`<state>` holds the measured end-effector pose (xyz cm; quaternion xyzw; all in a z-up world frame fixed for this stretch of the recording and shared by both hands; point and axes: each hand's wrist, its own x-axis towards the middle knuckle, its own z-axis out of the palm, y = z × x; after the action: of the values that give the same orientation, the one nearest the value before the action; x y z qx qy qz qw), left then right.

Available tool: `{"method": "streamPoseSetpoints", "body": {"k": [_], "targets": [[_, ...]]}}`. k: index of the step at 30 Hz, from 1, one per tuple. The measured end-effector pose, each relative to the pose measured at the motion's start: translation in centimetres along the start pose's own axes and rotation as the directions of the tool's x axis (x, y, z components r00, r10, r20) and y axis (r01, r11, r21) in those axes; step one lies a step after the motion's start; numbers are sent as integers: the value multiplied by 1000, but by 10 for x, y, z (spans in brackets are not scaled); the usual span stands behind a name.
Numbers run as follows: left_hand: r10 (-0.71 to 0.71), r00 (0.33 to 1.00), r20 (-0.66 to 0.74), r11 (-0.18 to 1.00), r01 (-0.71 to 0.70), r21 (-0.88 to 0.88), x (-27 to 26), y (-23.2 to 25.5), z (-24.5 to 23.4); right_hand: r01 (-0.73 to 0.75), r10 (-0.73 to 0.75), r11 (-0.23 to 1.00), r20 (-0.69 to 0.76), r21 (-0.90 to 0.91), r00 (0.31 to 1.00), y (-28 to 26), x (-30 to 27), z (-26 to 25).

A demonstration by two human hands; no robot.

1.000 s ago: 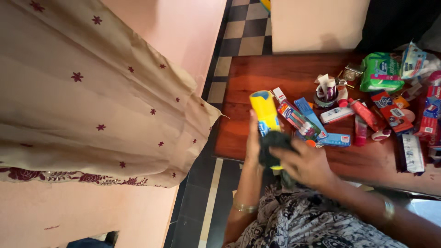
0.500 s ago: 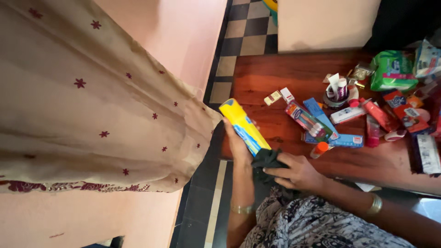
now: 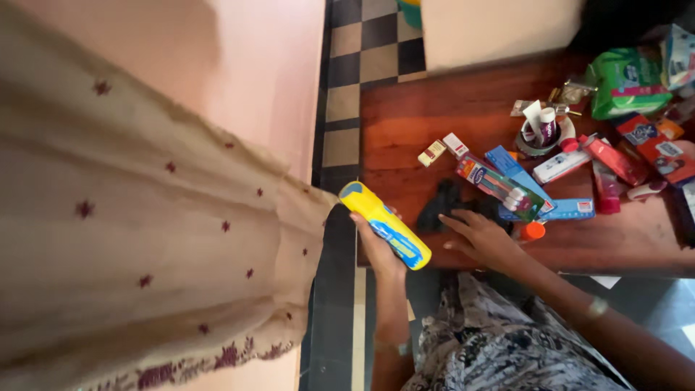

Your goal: The person wipes several cleaning and personal care bottles with a dark cloth and places them on a shelf. They handle bottles of oil, floor cleaner, and other containers one at a time, wiping each before moving it to the shelf.

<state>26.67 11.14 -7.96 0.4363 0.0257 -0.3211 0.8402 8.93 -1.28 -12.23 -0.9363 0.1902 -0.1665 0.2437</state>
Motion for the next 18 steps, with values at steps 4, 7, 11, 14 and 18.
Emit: {"method": "streamPoseSetpoints", "body": {"k": [4, 7, 11, 14, 18], "targets": [[-64, 975, 214, 997, 52, 59, 13, -38, -6, -140, 121, 781, 72, 609, 990, -22, -16, -9], [-74, 913, 402, 995, 43, 85, 5, -52, -2, -268, 177, 514, 205, 815, 963, -50, -28, -21], [40, 811, 584, 990, -109, 84, -37, -42, 14, -414, 368, 573, 230, 708, 901, -91, -41, -40], [40, 729, 683, 985, -145, 97, -72, -20, 20, -383, 398, 598, 153, 704, 904, -115, -60, -45], [22, 660, 751, 902, -337, 270, -128, 14, 5, -204, 403, 543, -39, 815, 915, -144, -102, -38]]}}
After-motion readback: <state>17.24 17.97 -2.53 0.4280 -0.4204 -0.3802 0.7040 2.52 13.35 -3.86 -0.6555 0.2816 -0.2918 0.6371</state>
